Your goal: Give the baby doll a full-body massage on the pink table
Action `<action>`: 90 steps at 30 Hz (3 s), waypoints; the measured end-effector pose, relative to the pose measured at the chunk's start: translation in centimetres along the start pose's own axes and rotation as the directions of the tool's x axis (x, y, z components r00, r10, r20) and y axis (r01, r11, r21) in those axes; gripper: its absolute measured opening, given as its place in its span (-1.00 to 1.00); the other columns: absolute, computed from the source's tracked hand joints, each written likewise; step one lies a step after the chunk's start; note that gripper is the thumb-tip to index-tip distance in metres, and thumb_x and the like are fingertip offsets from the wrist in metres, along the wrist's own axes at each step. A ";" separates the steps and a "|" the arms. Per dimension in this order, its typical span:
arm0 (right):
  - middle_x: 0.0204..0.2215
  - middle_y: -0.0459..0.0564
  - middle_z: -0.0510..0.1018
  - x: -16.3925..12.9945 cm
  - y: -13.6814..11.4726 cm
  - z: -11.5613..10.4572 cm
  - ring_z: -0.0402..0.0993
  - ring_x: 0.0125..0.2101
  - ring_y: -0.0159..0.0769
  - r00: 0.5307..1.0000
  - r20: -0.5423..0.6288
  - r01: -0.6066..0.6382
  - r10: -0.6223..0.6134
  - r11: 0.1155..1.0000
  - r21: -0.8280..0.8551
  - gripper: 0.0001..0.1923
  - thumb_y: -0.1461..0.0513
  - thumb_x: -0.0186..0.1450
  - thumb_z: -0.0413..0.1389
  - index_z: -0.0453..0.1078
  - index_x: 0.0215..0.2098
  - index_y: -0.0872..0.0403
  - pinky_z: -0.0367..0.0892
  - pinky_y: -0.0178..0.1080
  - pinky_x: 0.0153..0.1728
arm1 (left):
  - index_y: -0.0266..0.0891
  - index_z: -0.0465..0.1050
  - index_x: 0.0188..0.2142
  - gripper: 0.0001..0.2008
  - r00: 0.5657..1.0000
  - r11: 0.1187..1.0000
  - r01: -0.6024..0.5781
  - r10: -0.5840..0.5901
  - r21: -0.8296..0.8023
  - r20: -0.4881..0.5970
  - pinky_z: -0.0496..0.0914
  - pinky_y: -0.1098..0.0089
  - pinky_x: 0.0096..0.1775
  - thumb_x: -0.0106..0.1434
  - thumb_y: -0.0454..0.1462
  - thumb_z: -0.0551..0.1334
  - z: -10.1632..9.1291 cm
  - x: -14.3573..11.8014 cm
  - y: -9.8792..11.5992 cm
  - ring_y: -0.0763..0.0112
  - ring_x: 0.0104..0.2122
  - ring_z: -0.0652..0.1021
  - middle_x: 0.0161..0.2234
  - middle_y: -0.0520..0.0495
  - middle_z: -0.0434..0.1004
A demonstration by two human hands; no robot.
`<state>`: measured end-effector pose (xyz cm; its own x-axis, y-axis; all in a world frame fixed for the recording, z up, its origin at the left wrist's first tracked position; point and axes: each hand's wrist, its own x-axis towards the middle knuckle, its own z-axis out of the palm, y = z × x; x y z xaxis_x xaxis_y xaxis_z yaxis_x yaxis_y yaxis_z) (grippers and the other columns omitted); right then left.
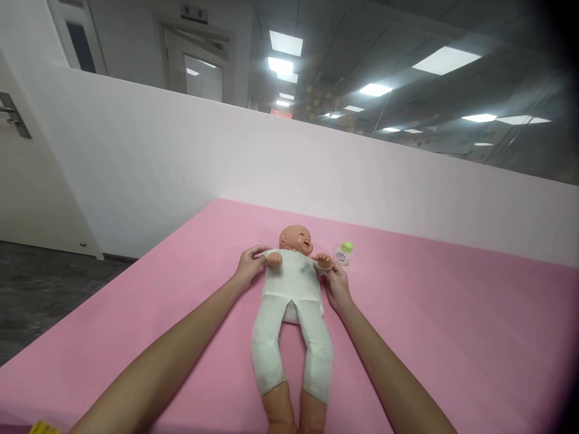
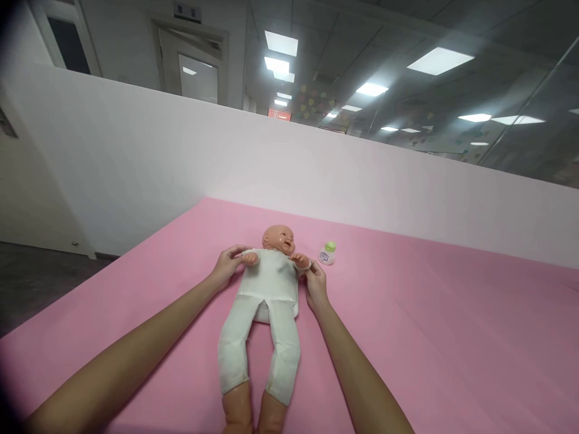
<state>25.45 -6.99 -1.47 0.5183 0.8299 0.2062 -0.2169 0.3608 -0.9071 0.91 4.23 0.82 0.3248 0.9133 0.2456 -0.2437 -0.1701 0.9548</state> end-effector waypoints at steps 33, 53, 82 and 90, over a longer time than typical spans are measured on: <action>-0.46 -0.16 0.50 0.2 0.1 -0.3 0.28 -0.53 -0.42 0.992 -0.117 0.024 -0.037 0.994 -0.103 -0.63 -0.02 0.11 0.40 0.52 -0.26 0.01 0.24 -0.32 -0.52 | -0.26 0.62 -0.23 -0.54 0.999 0.999 0.043 -0.043 0.005 -0.014 0.41 0.27 -0.16 0.06 0.05 0.47 0.2 -0.3 0.7 0.15 -0.17 0.57 -0.17 -0.22 0.65; -0.48 -0.16 0.52 0.0 -0.1 0.0 0.34 -0.47 -0.38 0.998 -0.060 0.017 -0.020 0.998 -0.059 -0.72 0.05 0.10 0.39 0.53 -0.36 0.04 0.27 -0.30 -0.44 | -0.23 0.66 -0.07 -0.51 0.996 0.998 0.021 -0.016 -0.058 0.086 0.42 0.17 -0.01 0.09 0.00 0.48 0.2 -0.1 0.4 0.04 0.00 0.58 0.02 -0.22 0.64; -0.32 -0.09 0.61 0.0 -0.1 0.1 0.38 -0.42 -0.35 0.999 -0.010 0.029 -0.030 0.996 -0.084 -0.76 0.15 0.07 0.32 0.55 -0.28 0.02 0.25 -0.29 -0.43 | -0.21 0.66 -0.19 -0.63 0.996 0.999 0.019 -0.016 -0.027 0.087 0.41 0.23 -0.06 0.02 -0.10 0.50 0.1 -0.1 0.2 0.08 -0.07 0.59 -0.10 -0.18 0.67; -0.52 -0.16 0.49 0.5 0.1 0.0 0.29 -0.55 -0.40 0.990 -0.142 -0.037 0.026 0.997 -0.075 -0.70 0.04 0.07 0.38 0.45 -0.39 0.02 0.24 -0.29 -0.53 | -0.25 0.66 -0.17 -0.56 0.996 0.998 0.043 -0.040 -0.047 0.074 0.41 0.24 -0.10 0.08 0.00 0.48 0.1 0.0 0.3 0.10 -0.11 0.59 -0.09 -0.21 0.67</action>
<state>25.73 -6.51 -1.49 0.6248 0.7702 0.1282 -0.1735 0.2971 -0.9389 0.96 4.08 1.11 0.4012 0.8894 0.2191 -0.2720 -0.1127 0.9557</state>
